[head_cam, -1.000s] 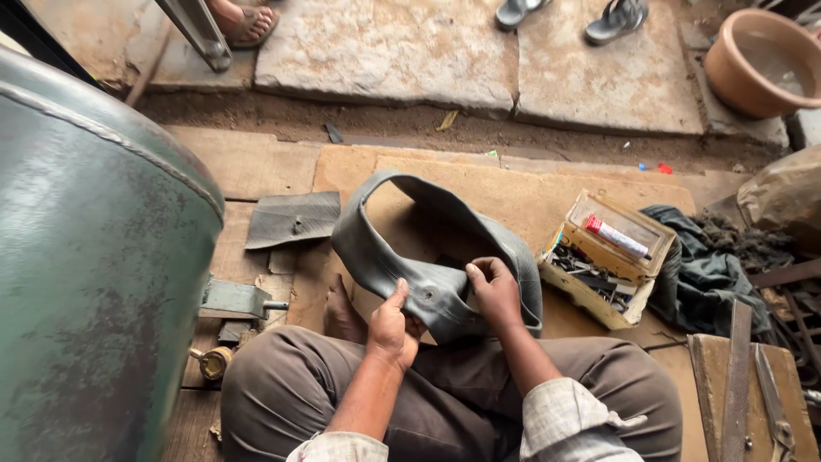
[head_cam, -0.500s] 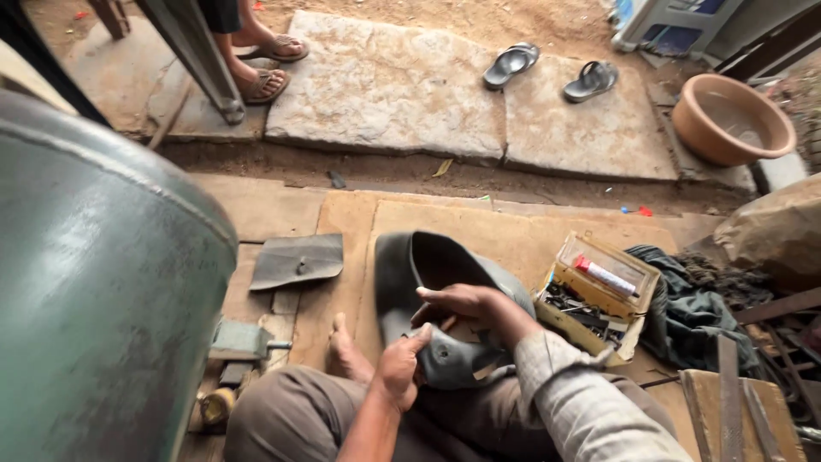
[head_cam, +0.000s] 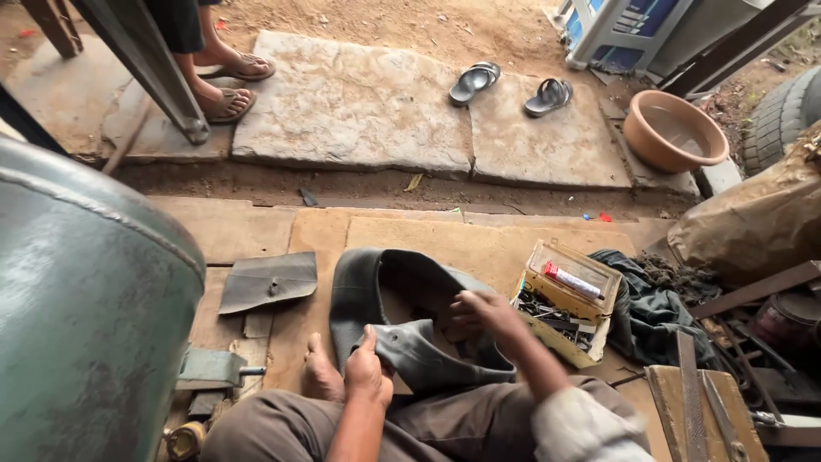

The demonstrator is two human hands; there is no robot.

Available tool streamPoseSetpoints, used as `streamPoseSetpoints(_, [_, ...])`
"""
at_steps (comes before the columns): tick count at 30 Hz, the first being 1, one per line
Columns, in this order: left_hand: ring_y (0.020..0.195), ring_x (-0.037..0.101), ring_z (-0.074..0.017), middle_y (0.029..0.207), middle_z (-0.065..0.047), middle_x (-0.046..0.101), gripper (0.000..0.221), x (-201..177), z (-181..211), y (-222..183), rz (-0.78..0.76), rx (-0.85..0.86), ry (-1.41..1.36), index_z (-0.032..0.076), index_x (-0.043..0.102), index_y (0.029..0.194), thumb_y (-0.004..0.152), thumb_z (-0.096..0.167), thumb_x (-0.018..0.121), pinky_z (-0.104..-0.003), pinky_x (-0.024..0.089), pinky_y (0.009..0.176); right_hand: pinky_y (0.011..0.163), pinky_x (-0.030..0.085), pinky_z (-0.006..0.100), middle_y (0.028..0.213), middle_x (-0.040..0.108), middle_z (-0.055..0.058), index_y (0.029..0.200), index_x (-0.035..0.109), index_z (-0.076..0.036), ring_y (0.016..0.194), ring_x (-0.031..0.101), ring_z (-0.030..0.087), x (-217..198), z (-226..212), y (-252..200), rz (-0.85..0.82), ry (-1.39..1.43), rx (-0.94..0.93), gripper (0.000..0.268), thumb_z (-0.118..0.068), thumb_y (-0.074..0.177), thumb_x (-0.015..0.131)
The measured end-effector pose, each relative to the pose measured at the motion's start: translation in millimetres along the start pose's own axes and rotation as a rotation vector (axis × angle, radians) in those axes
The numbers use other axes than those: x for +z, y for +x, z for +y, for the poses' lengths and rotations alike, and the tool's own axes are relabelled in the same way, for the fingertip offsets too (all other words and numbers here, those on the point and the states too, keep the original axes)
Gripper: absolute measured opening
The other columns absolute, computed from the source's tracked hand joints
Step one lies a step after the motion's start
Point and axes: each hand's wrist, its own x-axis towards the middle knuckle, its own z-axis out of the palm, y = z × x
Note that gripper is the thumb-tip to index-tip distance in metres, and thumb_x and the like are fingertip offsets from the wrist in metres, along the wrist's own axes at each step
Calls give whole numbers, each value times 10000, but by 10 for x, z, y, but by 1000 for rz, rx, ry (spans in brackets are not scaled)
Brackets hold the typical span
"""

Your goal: Patching a hole in a motorcycle inner tube by roughening the rubber with a file and applying a patch.

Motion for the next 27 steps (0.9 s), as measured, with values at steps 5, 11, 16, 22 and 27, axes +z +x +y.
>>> streamPoseSetpoints(5, [1001,687,-212,1106,-83,718,332,-25,-27,-64,-18,8,46,9,672,1148,994,300,626,-362,540,922,868,574,366,1126,783,135,1200,757,-36,978,734,209,-743,-317,-1030,291,-215,-163,410,-351,966,638])
streamPoseSetpoints(11, [1014,688,-206,1126,-85,723,330,-25,-26,-124,-16,17,75,3,677,1161,994,285,633,-353,534,942,950,512,401,1178,766,167,1257,763,-87,1073,694,292,-2364,568,-1879,872,-665,-82,433,-389,955,694])
streamPoseSetpoints(16, [1013,690,-216,1135,-94,721,329,-79,-55,-67,-35,17,69,7,677,1156,996,290,623,-360,538,944,1002,547,290,1328,696,106,1271,724,-340,1134,666,208,-4152,2696,-1812,990,-1945,12,377,-481,924,681])
streamPoseSetpoints(22, [978,685,-244,1076,-99,707,299,-109,-125,111,-48,19,81,25,653,1149,1012,283,589,-403,548,920,968,541,355,1305,700,120,1198,702,-275,1097,666,250,-4060,2918,-1361,1027,-1835,-262,280,-396,947,679])
streamPoseSetpoints(27, [983,637,-198,1058,-42,704,242,-252,-112,283,26,31,361,72,665,1162,1000,241,604,-402,476,882,927,535,434,1277,705,138,1110,677,-195,1051,667,301,-3969,3018,-1159,1054,-1695,-536,168,-292,973,680])
